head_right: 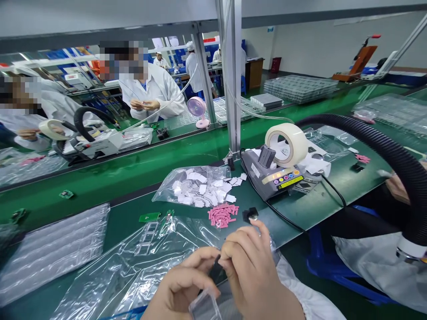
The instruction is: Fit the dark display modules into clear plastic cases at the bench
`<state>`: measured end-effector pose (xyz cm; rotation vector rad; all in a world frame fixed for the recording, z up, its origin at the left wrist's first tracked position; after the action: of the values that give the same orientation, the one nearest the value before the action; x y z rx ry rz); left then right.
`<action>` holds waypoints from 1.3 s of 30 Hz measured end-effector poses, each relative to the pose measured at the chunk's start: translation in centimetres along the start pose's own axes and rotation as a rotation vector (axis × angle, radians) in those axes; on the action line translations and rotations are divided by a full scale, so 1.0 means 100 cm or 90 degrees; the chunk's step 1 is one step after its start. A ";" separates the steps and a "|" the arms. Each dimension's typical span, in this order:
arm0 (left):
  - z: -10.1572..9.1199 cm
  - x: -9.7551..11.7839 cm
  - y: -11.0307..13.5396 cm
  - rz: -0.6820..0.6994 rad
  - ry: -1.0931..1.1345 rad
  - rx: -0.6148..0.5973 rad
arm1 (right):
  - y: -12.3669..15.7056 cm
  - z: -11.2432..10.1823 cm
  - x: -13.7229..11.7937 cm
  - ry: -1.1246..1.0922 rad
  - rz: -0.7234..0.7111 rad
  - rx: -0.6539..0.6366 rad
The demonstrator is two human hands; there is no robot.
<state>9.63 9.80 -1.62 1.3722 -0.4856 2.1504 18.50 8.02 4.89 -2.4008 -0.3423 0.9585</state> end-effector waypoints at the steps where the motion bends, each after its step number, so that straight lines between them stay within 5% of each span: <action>1: -0.002 -0.004 0.000 -0.015 0.033 0.026 | 0.002 -0.001 0.000 -0.011 0.006 -0.009; 6: -0.015 -0.024 -0.003 -0.084 0.215 0.138 | 0.022 0.011 0.046 -0.154 0.175 -0.142; 10: -0.024 -0.033 -0.008 -0.092 0.262 0.164 | 0.046 0.028 0.118 -0.019 0.278 -0.151; 13: -0.023 -0.036 -0.008 -0.126 0.234 0.156 | 0.054 0.034 0.143 0.054 0.279 -0.130; 16: -0.016 -0.035 -0.008 -0.148 0.155 0.125 | 0.046 0.029 0.122 0.045 0.238 -0.156; 19: -0.007 -0.030 -0.011 -0.132 0.088 0.075 | 0.023 0.018 0.063 0.018 0.077 -0.193; 22: -0.002 -0.027 -0.012 -0.115 0.048 0.065 | 0.003 0.004 0.011 0.059 -0.092 -0.138; 26: -0.002 -0.022 -0.011 -0.090 -0.031 0.069 | -0.007 0.005 -0.004 0.066 -0.134 -0.098; 32: -0.008 -0.012 -0.011 -0.059 0.016 0.073 | -0.007 0.008 0.022 -0.053 -0.033 -0.121; 35: 0.003 -0.012 -0.013 -0.074 0.187 0.007 | -0.006 0.010 0.050 -0.318 0.118 -0.113; 39: 0.018 -0.013 -0.013 -0.075 0.360 -0.047 | 0.007 0.040 0.062 -0.720 0.287 -0.160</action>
<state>12.12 9.48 -2.06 0.6816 -0.2481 2.2650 20.19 11.47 -1.46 -1.8980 -0.3103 2.5654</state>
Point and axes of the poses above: each hand's wrist, its own y-axis away from the middle knuckle, its own z-axis out of the palm, x = y × z, the point moved 10 cm from there along -y, towards the middle knuckle, and after that the axes turned 6 degrees about z, right-handed, at the moved point
